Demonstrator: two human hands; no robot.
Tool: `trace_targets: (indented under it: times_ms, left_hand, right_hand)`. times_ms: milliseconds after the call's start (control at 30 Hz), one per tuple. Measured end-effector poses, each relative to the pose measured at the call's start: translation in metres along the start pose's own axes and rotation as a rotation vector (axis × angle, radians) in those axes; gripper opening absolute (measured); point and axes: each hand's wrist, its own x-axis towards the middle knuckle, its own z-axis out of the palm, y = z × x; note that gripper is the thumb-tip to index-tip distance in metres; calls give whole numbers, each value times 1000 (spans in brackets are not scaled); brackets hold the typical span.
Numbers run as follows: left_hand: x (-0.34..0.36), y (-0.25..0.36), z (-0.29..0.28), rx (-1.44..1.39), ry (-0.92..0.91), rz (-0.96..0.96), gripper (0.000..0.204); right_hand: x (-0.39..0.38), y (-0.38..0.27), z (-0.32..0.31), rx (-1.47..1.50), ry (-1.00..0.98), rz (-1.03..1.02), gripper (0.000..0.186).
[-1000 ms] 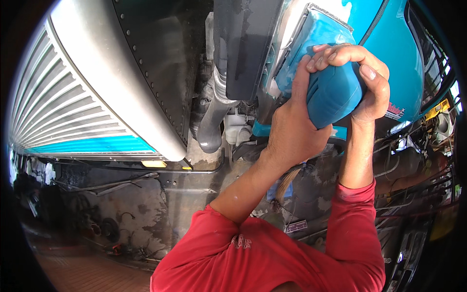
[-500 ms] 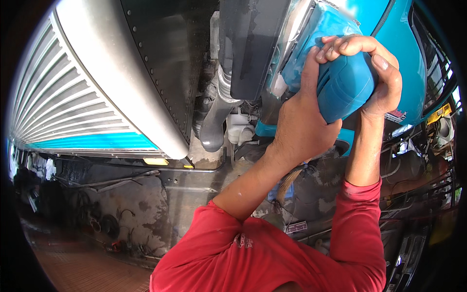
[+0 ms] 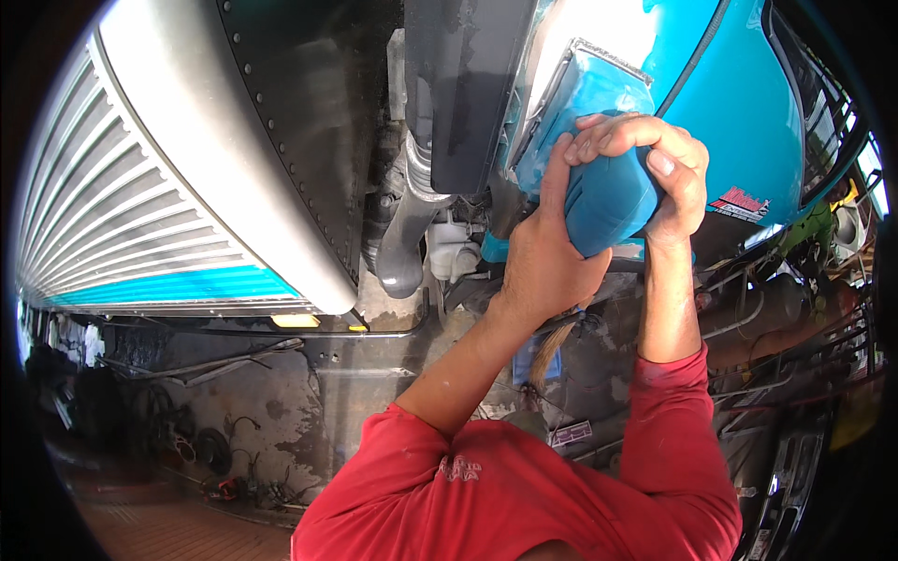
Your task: The person uses a blue electric sander to smooth the teal body panel of a large vehicle. They move the sander along the side and wheel arch, briefly open the driver's door, then resume sanding the same area.
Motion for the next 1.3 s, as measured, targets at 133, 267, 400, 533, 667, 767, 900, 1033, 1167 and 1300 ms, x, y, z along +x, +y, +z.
trace_targets:
  times_ms: [133,267,400,533,667,767,900,1033,1167,1300]
  left_hand:
    - [24,19,2,19,-1,32,111]
    - [34,29,5,42,58,51,108]
    - [29,29,15,-141,51,15,101]
    - [14,30,28,0,57,-123,106]
    - [5,26,36,24,139,-162,99]
    - [-5,25,35,56,213,-81,87]
    - [-21,25,19,272,249,9,66]
    - [-39,15,9,249,272,8,64]
    - [-61,5,-3,384,266,-61,69]
    - [-93,-2,-21,228,137,-134,79]
  right_hand:
    - [34,-10,-14,15,28,-37,52]
    - [50,-22,-16,87,-28,-34,51]
    - [32,-28,-13,-2,42,99,40]
    - [14,-29,-15,94,121,98,27]
    - [3,-32,-18,-188,183,-51,25]
    - [-11,-36,-18,-287,211,-276,33]
    - [-32,-35,-4,-172,233,-403,58]
    - [-43,-28,15,-188,245,-341,59]
    - [-56,-33,27,-167,194,-258,60]
    - [-88,-58,29,-180,175,-195,61]
